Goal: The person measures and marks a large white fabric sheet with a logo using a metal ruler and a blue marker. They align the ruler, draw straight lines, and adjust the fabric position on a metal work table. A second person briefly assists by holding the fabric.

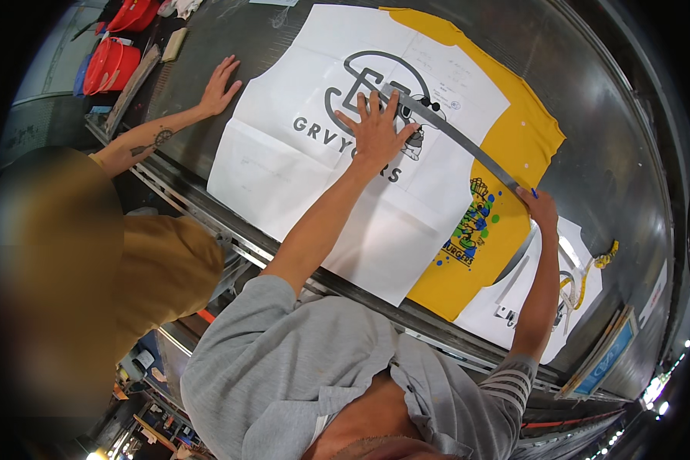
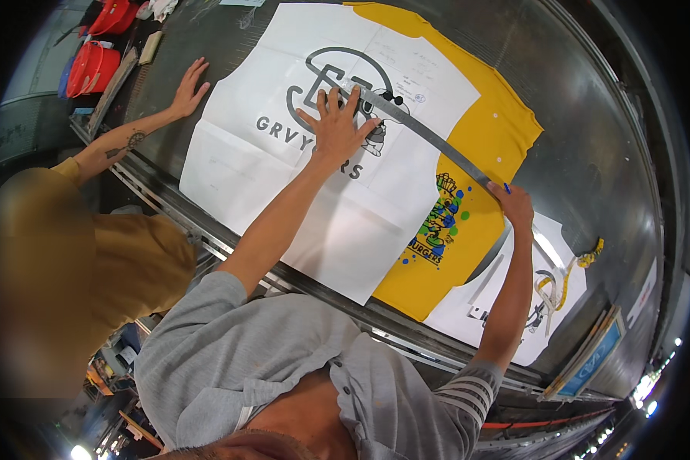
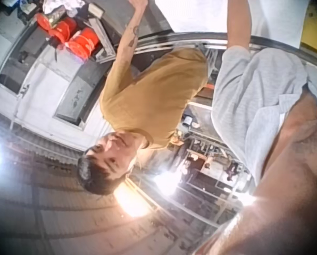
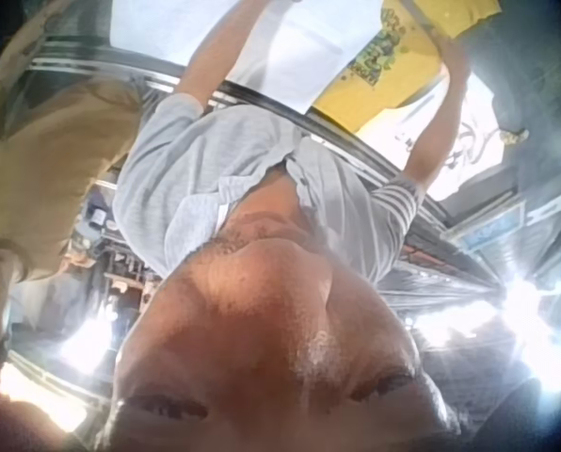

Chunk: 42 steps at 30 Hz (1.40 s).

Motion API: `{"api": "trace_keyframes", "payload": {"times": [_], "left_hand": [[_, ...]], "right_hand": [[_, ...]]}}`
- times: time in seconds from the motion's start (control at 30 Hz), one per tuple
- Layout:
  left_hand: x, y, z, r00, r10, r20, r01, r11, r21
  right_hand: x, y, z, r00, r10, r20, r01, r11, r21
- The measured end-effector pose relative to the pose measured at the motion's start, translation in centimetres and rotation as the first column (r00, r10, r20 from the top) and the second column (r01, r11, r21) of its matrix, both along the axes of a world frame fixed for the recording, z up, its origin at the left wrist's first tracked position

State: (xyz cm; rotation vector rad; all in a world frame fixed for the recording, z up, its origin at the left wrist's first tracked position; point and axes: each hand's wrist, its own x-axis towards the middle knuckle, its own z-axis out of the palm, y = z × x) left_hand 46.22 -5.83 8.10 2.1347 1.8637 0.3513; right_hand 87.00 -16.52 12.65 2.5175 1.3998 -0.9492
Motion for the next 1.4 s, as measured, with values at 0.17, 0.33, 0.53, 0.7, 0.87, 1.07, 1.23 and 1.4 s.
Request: {"api": "trace_keyframes", "payload": {"times": [0.17,0.33,0.53,0.7,0.87,1.07,1.23,1.4], "left_hand": [[0.2,0.0,0.1,1.0,0.0,-0.007,0.0,1.0,0.02],[0.0,0.2,0.3,1.0,-0.013,-0.006,0.013,1.0,-0.021],[1.7,0.3,0.7,0.997,0.064,-0.03,-0.065,0.997,-0.03],[3.9,-0.1,1.8,0.994,0.109,-0.012,-0.11,0.992,-0.057],[5.2,-3.2,4.0,0.993,-0.043,0.113,0.07,0.966,-0.248],[6.7,-4.5,4.3,0.978,-0.054,0.202,0.125,0.926,-0.357],[5.8,-2.4,3.2,0.956,-0.23,0.182,0.278,0.909,-0.31],[6.4,-1.9,3.2,0.943,-0.308,0.13,0.333,0.894,-0.298]], "right_hand": [[0.1,0.1,-0.2,0.998,0.004,0.062,-0.012,0.992,0.123],[0.3,0.6,-0.1,0.996,0.025,0.084,-0.029,0.998,0.047],[0.2,0.8,-0.1,0.998,-0.004,0.063,0.003,1.0,0.016],[0.0,1.0,-0.2,0.995,-0.009,0.102,0.006,1.0,0.025],[0.1,1.0,-0.3,0.995,-0.027,0.099,0.026,1.0,0.014],[0.6,1.2,-0.8,0.998,-0.016,0.062,0.016,1.0,-0.003],[1.0,0.5,-0.8,0.998,-0.046,-0.053,0.052,0.991,0.12],[0.9,0.3,-0.6,0.96,-0.182,-0.212,0.224,0.954,0.197]]}}
